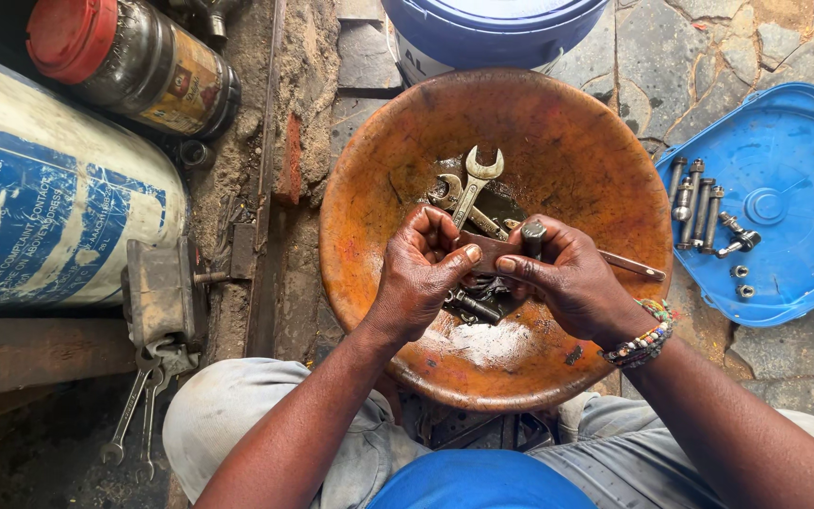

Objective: The person sits on the ground and cleans greasy mechanical parts, including bolts and nuts, using a rag and a wrench. They wipe the parts over a large orange bowl and place cleaned items into a blue plastic tray.

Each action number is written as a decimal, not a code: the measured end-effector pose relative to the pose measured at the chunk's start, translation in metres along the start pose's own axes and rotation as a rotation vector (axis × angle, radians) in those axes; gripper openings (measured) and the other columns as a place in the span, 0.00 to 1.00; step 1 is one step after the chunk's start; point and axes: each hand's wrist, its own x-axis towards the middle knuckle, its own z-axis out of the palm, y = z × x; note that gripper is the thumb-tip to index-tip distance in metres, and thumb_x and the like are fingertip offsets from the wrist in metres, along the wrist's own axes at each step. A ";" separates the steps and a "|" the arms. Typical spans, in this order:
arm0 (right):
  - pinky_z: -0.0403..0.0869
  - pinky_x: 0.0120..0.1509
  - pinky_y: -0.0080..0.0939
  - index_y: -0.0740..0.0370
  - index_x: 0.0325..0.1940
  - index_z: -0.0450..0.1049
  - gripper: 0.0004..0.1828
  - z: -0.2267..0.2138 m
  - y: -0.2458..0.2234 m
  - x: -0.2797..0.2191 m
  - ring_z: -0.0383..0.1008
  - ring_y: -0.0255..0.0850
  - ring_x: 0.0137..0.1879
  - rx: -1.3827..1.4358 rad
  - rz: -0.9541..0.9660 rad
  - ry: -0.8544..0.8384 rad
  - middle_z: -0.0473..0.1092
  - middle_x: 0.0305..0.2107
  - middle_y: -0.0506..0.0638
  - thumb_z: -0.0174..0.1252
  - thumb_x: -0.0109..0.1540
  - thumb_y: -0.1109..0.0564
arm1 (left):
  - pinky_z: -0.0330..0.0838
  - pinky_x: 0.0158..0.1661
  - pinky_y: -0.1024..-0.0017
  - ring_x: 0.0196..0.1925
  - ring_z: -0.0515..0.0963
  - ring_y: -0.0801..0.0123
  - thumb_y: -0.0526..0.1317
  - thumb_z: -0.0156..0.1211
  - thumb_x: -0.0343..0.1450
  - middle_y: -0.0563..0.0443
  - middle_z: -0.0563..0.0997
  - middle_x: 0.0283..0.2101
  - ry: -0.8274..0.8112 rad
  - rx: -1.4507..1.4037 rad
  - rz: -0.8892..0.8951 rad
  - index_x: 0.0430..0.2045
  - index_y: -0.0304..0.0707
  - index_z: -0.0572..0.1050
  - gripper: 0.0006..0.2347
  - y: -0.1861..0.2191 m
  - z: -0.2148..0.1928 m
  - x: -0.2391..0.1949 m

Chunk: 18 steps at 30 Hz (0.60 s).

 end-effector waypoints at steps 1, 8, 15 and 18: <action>0.74 0.37 0.33 0.61 0.44 0.70 0.10 0.000 0.000 0.000 0.74 0.32 0.35 0.040 0.020 0.009 0.73 0.34 0.47 0.64 0.62 0.63 | 0.80 0.35 0.78 0.34 0.78 0.80 0.28 0.64 0.70 0.52 0.76 0.36 -0.006 -0.015 0.013 0.37 0.36 0.67 0.10 0.000 0.000 0.000; 0.73 0.36 0.32 0.62 0.46 0.70 0.11 -0.003 0.004 0.002 0.73 0.32 0.32 0.112 -0.056 0.081 0.72 0.33 0.47 0.63 0.62 0.67 | 0.78 0.50 0.77 0.47 0.78 0.77 0.25 0.62 0.72 0.52 0.78 0.43 -0.123 0.218 0.216 0.38 0.29 0.78 0.05 0.004 -0.001 0.000; 0.78 0.48 0.34 0.66 0.50 0.76 0.13 -0.005 -0.013 0.002 0.79 0.34 0.44 -0.040 0.000 0.093 0.77 0.39 0.52 0.62 0.61 0.66 | 0.81 0.46 0.75 0.43 0.83 0.73 0.29 0.68 0.67 0.49 0.81 0.44 -0.087 0.288 -0.040 0.43 0.30 0.81 0.11 0.018 0.011 -0.004; 0.79 0.51 0.34 0.68 0.54 0.76 0.17 -0.002 -0.021 0.003 0.78 0.32 0.46 -0.281 0.009 0.090 0.78 0.41 0.50 0.64 0.60 0.67 | 0.80 0.49 0.76 0.47 0.82 0.75 0.30 0.68 0.66 0.51 0.79 0.46 -0.069 0.376 0.072 0.45 0.32 0.79 0.14 0.026 0.013 -0.004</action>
